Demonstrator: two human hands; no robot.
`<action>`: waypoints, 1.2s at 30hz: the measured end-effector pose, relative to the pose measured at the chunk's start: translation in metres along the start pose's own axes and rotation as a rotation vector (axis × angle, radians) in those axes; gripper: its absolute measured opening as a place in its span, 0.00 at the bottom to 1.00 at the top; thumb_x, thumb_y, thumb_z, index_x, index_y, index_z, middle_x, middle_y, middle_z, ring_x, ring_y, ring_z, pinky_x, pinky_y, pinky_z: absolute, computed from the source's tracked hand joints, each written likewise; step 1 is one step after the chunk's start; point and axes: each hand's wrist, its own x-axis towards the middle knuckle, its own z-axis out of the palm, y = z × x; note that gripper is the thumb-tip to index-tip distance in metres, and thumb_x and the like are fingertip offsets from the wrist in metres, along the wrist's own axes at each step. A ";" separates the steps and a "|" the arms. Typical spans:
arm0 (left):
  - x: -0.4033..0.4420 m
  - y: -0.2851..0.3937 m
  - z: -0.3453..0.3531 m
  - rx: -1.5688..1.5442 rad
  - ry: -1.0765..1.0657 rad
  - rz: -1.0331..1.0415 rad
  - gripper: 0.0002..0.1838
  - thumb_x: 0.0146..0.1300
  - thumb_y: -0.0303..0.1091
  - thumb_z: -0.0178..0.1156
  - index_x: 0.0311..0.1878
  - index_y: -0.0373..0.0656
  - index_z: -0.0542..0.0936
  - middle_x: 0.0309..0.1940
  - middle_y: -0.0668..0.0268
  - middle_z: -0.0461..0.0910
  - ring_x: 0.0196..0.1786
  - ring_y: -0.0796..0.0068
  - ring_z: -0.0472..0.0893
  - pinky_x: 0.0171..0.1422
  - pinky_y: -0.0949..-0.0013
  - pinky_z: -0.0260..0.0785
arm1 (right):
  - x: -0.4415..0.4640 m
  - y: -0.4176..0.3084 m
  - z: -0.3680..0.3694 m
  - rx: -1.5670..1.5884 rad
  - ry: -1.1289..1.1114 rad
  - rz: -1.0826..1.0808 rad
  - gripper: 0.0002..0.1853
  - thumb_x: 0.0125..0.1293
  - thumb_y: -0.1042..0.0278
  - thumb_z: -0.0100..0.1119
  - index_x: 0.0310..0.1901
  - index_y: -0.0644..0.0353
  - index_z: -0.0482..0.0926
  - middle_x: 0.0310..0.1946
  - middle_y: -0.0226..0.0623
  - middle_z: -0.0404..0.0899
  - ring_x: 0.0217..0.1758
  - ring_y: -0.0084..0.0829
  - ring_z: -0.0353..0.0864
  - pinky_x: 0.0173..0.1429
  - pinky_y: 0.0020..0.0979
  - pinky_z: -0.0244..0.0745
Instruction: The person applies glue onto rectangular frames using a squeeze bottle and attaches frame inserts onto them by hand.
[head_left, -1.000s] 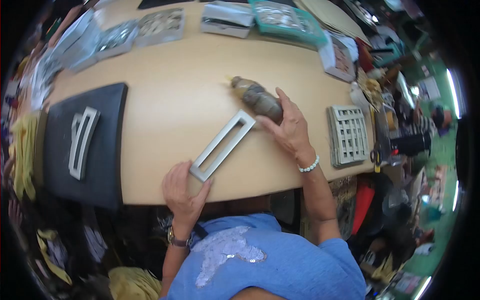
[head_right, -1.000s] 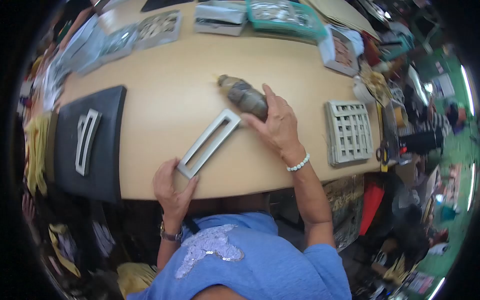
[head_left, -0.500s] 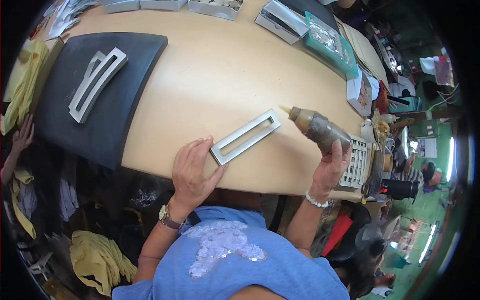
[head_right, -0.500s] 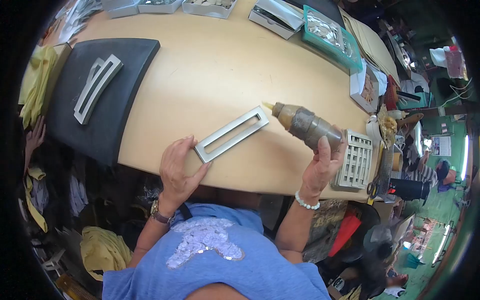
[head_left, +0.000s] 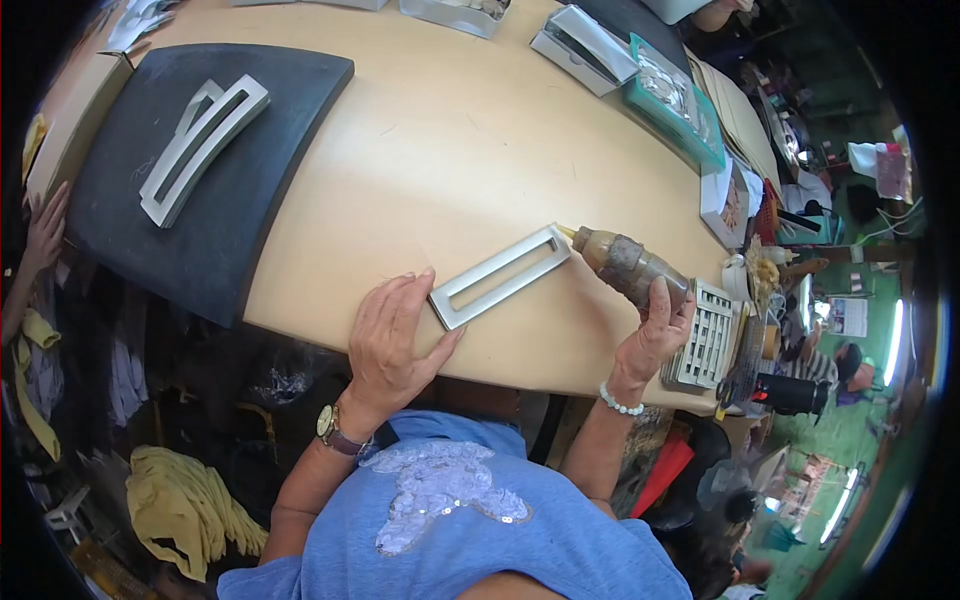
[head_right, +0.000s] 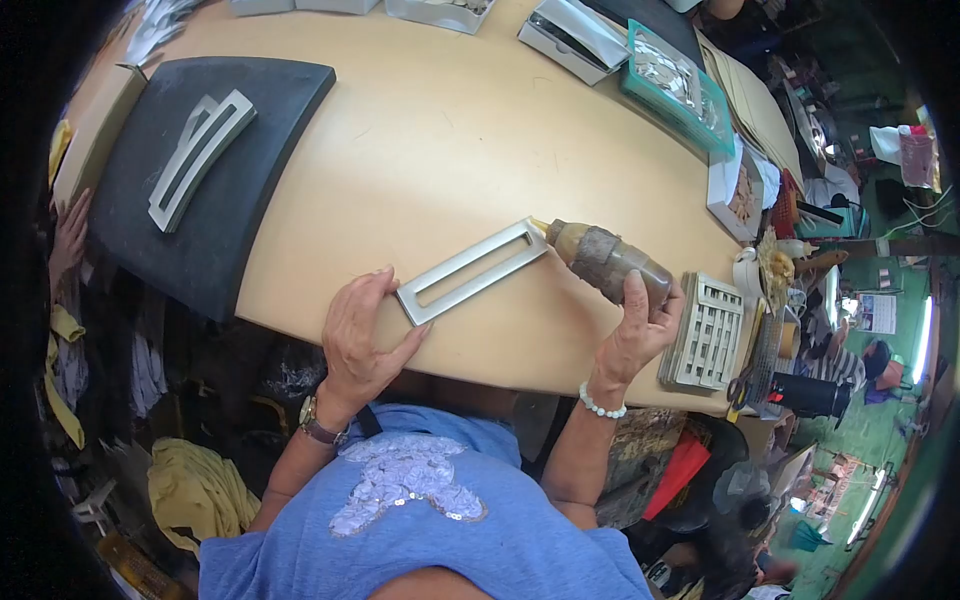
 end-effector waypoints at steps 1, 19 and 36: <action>0.000 0.000 0.000 0.001 -0.003 -0.003 0.36 0.44 0.31 0.73 0.59 0.34 0.70 0.43 0.55 0.79 0.49 0.54 0.77 0.56 0.56 0.68 | 0.000 0.001 0.000 0.001 0.000 -0.006 0.18 0.59 0.71 0.67 0.47 0.66 0.73 0.40 0.35 0.77 0.42 0.24 0.77 0.51 0.26 0.75; -0.001 0.001 0.002 0.005 -0.010 -0.019 0.35 0.45 0.32 0.71 0.59 0.36 0.72 0.43 0.54 0.77 0.50 0.54 0.76 0.56 0.56 0.68 | -0.001 0.004 0.002 -0.037 -0.001 -0.053 0.17 0.58 0.72 0.68 0.45 0.65 0.73 0.39 0.35 0.77 0.41 0.23 0.77 0.51 0.24 0.74; 0.001 0.001 0.001 0.018 -0.013 -0.010 0.36 0.44 0.29 0.72 0.59 0.36 0.70 0.41 0.58 0.80 0.48 0.56 0.77 0.55 0.57 0.68 | -0.058 -0.003 0.007 -0.031 -0.166 0.060 0.22 0.54 0.75 0.70 0.48 0.64 0.71 0.42 0.32 0.73 0.45 0.23 0.75 0.52 0.25 0.72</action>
